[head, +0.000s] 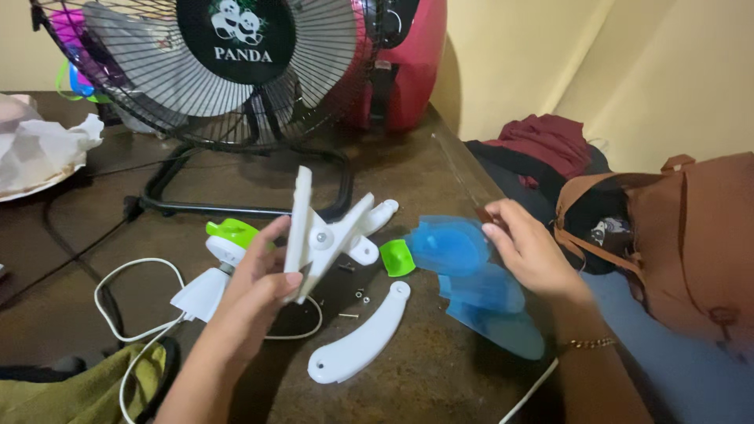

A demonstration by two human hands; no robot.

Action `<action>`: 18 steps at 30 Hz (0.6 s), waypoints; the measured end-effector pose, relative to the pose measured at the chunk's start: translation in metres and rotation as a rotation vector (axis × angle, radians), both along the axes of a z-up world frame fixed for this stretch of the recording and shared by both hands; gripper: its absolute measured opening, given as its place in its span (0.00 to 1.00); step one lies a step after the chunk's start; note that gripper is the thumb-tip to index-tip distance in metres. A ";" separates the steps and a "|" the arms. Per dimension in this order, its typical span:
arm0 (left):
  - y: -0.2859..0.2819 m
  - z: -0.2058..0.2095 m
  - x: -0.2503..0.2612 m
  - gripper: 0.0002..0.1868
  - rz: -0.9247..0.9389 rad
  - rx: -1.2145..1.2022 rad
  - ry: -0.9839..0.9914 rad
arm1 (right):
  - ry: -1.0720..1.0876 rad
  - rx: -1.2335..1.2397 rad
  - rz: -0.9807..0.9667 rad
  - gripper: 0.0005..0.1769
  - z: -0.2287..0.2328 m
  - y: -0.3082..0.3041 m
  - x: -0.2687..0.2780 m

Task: The person uses a screwdriver to remove screws from a small white and green electric fan, separating the motor housing, fan blades, and base components. The parts are placed on the table as the disassembly progresses.

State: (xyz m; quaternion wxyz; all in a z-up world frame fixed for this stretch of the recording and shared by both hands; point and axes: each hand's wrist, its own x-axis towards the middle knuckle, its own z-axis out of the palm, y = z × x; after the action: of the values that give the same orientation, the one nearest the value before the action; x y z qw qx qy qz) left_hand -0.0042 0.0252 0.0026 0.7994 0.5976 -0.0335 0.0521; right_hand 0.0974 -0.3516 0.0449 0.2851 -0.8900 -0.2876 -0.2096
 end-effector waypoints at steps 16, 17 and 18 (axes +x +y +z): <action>0.035 0.004 0.003 0.45 0.096 -0.384 0.195 | -0.238 0.071 -0.010 0.12 0.007 0.062 -0.035; 0.035 0.005 0.002 0.45 0.084 -0.399 0.163 | -0.246 0.023 -0.001 0.12 0.009 0.066 -0.038; 0.035 0.005 0.001 0.46 0.072 -0.413 0.132 | -0.253 -0.024 0.008 0.13 0.010 0.071 -0.041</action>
State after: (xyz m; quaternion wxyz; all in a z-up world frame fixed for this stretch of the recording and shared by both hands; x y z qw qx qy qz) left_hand -0.0028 0.0605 0.0076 0.9028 0.4243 0.0515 0.0470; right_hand 0.0563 -0.2807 0.0553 0.2369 -0.8586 -0.3273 -0.3155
